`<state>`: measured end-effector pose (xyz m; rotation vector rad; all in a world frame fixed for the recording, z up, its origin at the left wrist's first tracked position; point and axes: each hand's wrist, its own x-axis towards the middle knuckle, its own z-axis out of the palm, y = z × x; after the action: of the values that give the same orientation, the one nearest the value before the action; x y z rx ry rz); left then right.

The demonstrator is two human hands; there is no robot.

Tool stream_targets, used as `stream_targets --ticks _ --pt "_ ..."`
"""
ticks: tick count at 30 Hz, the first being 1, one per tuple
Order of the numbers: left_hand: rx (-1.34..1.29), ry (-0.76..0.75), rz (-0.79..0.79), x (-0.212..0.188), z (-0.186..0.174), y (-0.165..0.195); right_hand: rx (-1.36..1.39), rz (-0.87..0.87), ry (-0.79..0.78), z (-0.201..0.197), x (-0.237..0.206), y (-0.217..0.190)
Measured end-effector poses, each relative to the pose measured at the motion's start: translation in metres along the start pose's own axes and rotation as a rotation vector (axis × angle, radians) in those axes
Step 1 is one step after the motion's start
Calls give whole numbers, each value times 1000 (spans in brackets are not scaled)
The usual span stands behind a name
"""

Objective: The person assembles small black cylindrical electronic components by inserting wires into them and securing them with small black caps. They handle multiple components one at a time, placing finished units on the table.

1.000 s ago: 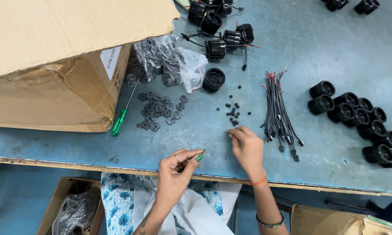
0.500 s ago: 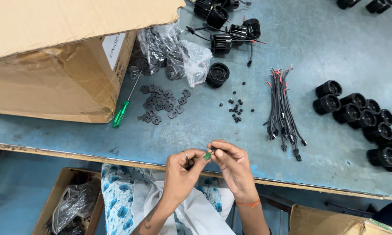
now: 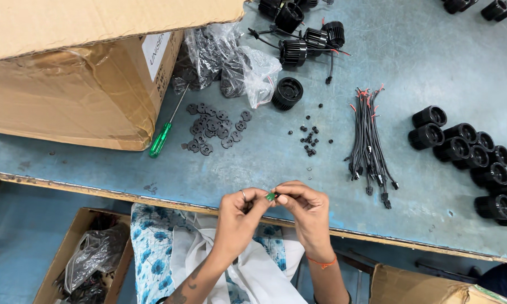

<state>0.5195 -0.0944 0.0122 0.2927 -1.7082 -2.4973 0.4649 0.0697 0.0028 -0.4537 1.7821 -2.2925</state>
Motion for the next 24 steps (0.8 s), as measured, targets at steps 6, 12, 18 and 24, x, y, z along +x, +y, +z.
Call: stream_targets --ticks 6,12,18,24 --pt "490 52 197 -9 4 30 8 25 -62 -10 3 -3" --pt "495 -56 360 -13 3 44 39 31 -76 -12 5 -4" --pt "542 -178 286 -11 -7 44 -160 -43 -94 -17 7 -16" --pt "529 -192 285 -11 -5 43 -72 70 -156 -15 4 -16"
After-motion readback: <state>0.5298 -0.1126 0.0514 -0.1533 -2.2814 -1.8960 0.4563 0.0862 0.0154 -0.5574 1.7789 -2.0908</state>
